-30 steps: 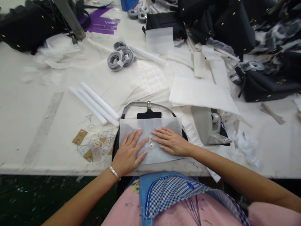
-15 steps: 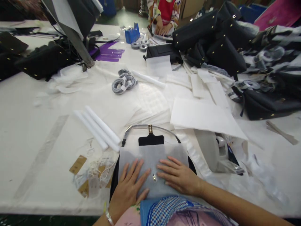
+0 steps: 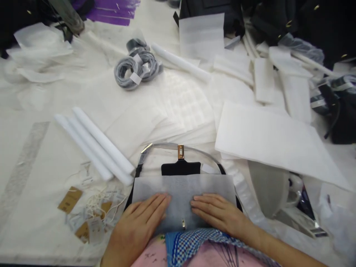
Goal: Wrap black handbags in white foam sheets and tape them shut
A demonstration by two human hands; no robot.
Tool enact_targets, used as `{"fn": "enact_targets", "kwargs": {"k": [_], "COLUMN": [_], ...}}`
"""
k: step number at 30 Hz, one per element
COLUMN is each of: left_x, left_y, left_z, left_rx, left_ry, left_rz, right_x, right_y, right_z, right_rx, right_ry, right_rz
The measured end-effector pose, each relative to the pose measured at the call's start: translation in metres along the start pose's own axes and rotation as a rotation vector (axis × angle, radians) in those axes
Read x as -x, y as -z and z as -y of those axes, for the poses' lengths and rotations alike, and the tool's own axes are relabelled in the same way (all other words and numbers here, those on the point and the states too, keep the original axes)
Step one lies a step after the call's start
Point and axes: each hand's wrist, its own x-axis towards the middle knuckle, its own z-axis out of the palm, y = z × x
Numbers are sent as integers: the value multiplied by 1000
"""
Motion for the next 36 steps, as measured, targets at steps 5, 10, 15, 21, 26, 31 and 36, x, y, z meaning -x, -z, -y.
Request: {"fn": "enact_targets", "kwargs": {"k": [5, 10, 15, 21, 26, 31, 36], "left_x": [-21, -24, -26, -27, -24, -19, -22], "left_y": [2, -2, 14, 15, 5, 8, 12], "left_z": [1, 4, 5, 6, 8, 8, 7], "left_rx": [-32, -18, 59, 86, 75, 90, 85], "left_ry": [98, 128, 110, 118, 129, 119, 97], "left_rz": [67, 122, 116, 155, 167, 138, 106], "right_x": [-14, -21, -24, -31, -31, -20, -20], "right_y": [5, 4, 15, 18, 11, 12, 14], "right_z": [-5, -4, 1, 1, -4, -2, 0], "right_rx": [44, 38, -6, 2, 21, 27, 80], "right_ry": [-232, -304, -335, -387, -410, -349, -333], "right_rz": [-78, -50, -45, 112, 122, -20, 0]}}
